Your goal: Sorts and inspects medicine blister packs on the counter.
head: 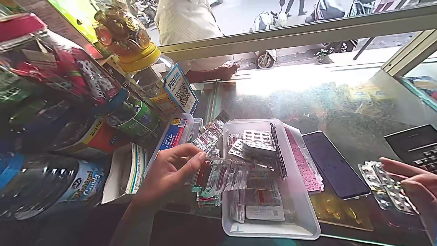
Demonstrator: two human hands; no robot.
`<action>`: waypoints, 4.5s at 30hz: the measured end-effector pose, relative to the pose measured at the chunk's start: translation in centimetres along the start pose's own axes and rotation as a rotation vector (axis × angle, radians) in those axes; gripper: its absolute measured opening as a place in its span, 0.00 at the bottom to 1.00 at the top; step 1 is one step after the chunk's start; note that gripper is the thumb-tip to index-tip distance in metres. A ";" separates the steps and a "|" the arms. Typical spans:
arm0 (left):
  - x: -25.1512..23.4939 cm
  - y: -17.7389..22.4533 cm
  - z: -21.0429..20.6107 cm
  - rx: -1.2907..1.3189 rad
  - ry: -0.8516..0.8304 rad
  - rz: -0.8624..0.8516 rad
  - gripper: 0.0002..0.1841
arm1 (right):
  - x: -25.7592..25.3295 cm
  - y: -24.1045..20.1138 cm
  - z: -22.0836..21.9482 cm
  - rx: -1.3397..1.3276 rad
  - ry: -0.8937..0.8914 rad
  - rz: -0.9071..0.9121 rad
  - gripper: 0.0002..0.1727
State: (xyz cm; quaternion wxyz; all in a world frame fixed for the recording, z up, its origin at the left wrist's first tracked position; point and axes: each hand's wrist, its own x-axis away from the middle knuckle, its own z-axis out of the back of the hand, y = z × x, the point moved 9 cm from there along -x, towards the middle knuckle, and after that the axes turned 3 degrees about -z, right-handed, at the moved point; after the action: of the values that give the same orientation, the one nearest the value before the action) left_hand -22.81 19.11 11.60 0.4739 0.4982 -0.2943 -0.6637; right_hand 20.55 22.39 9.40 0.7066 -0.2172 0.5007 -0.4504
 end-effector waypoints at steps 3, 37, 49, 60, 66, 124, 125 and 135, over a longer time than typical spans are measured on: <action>0.3 -0.7 0.7 0.114 0.057 0.049 0.09 | -0.5 -2.6 -4.7 -0.088 -0.146 0.115 0.13; 0.8 0.1 -12.0 1.368 0.110 0.414 0.35 | -4.3 -14.9 -15.6 0.161 -0.229 0.528 0.23; 1.2 0.5 -12.3 1.228 0.162 0.469 0.36 | -4.1 -17.0 -15.9 0.020 -0.252 0.684 0.07; 2.0 -0.3 -15.2 1.388 -0.093 0.495 0.48 | -20.6 -7.7 -9.0 0.004 0.041 0.105 0.10; 0.9 -2.3 -12.5 1.128 0.150 0.486 0.33 | -18.3 -1.1 -10.5 -0.062 -0.026 -0.124 0.07; -0.4 3.2 -11.2 0.468 0.056 -0.036 0.10 | 0.5 -6.5 -6.1 -0.551 0.153 -0.064 0.28; -0.4 3.2 -11.2 0.469 0.059 -0.041 0.10 | 0.4 -6.4 -6.1 -0.557 0.153 -0.067 0.28; -0.4 3.3 -11.0 0.450 0.081 -0.056 0.10 | 0.1 -6.1 -6.4 -0.570 0.134 -0.085 0.27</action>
State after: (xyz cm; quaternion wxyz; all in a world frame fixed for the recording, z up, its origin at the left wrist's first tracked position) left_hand -11.30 19.16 10.98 0.3437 0.6255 -0.4019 -0.5736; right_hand 12.23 20.17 11.41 0.5631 -0.3975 0.6430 -0.3339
